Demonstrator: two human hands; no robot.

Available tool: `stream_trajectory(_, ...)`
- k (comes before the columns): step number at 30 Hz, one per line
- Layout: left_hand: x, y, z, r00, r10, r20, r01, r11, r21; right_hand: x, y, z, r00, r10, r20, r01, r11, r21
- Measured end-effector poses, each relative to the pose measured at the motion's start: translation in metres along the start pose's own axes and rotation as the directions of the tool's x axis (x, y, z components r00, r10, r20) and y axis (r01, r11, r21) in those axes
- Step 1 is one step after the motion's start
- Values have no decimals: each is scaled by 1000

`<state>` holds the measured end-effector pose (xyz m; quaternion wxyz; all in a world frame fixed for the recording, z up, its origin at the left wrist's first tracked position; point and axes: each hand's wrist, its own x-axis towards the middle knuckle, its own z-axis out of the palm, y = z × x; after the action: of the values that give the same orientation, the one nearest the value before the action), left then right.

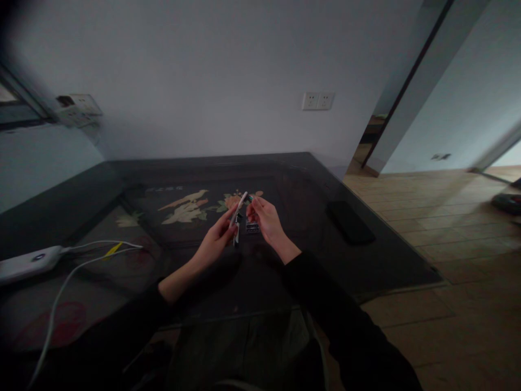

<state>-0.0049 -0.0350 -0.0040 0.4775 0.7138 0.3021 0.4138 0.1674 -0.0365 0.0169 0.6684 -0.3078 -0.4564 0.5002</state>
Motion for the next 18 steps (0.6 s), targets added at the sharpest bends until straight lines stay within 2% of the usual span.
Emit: stream_trajectory(18, 0, 7, 1, 999, -27, -30, 26, 1000, -11, -1, -2, 1, 1000, -11, -8, 11, 1000, 6)
